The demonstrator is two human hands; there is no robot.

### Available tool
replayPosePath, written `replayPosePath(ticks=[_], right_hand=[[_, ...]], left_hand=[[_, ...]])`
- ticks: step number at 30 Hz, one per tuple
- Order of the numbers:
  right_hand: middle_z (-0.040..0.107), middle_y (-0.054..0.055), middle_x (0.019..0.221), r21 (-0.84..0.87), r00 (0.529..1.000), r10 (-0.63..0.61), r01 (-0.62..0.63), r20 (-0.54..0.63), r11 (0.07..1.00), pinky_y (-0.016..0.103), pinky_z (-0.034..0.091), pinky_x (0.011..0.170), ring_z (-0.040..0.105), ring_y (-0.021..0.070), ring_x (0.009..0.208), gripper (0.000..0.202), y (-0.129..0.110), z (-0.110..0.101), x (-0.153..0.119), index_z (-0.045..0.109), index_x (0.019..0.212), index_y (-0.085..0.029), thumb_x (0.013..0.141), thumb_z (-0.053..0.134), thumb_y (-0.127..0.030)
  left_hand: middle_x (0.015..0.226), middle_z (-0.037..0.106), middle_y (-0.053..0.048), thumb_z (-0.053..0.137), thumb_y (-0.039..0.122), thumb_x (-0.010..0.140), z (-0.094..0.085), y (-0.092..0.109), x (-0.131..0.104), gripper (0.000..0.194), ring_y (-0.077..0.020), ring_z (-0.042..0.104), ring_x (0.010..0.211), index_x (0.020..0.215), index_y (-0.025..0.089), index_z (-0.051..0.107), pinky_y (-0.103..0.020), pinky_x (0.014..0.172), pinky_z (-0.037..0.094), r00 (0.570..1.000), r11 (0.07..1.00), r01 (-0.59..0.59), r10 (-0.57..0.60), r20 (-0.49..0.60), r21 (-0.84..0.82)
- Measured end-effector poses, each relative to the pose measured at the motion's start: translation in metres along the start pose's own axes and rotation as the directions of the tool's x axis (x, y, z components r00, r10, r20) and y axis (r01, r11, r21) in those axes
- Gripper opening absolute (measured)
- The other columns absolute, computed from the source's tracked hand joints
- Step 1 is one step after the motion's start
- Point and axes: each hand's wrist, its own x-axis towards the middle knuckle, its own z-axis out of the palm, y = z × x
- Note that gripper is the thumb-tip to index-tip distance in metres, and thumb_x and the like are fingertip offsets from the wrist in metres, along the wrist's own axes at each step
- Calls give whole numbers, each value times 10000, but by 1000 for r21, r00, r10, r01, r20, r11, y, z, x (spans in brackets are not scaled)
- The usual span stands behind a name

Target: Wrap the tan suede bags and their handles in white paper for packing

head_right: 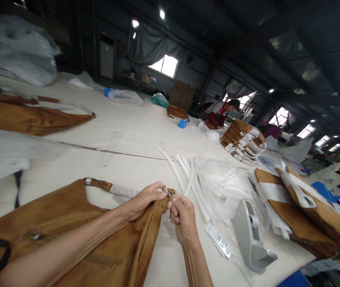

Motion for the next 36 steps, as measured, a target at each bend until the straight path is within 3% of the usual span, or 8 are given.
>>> replayPosePath(ticks=[6,11,14,18,22,27,31,36], right_hand=[[408,-99,517,167,994,103,-105,20,980,186,104,390,174,8,389,320,-5,2,-5,551,713,-174,678,814,-353],[329,-130,478,123,994,93,-86,-50,989,177,81,390,177,7,379,398,-2,4,-3,517,738,-185,641,854,-372],[343,-129,471,101,995,74,-66,-71,993,173,83,390,203,2,369,450,-1,4,-1,503,725,-183,600,871,-409],[362,-127,467,79,994,66,-59,-89,995,167,80,392,212,-3,369,477,-1,4,-1,496,716,-180,576,886,-415],[377,-125,460,60,991,74,-67,-109,996,165,89,385,223,-2,362,493,0,4,-1,497,702,-179,560,891,-438],[508,-65,507,-76,998,53,-57,-43,996,163,143,380,370,25,378,429,-4,-5,-5,522,686,-168,647,835,-459],[667,33,686,-236,999,35,-38,-14,971,145,249,400,602,109,599,312,-17,-18,-11,600,772,-154,707,783,-399],[699,69,769,-352,989,-101,57,-109,934,157,318,376,655,164,647,350,-27,-23,-15,606,861,-164,712,758,-441]], left_hand=[[745,712,-30,768,452,749,2,1,1,436,-158,647,646,916,199,455,-249,631,456,999,997,-31,30,27,65],[824,672,-15,720,378,781,3,-2,4,309,-146,624,724,953,181,556,-246,678,464,967,902,-203,246,-65,381],[900,676,-34,723,305,779,7,-4,5,236,-164,629,804,964,178,651,-256,726,479,909,729,-280,410,-70,625],[866,683,-27,616,215,876,7,-7,6,101,-156,646,806,935,198,697,-254,748,493,772,322,-358,630,84,877],[804,659,-30,510,200,947,3,-8,8,197,-159,627,768,857,199,685,-259,714,473,702,1,-375,654,283,927],[783,647,-31,475,218,967,7,-4,6,228,-174,615,756,799,190,628,-276,706,449,707,-22,-354,648,284,935],[784,662,-2,444,240,990,15,-2,4,190,-144,635,703,854,196,569,-250,673,450,730,52,-319,650,210,946],[755,675,28,400,273,1001,20,2,3,170,-120,626,614,894,215,519,-226,608,443,768,211,-313,630,116,926]])
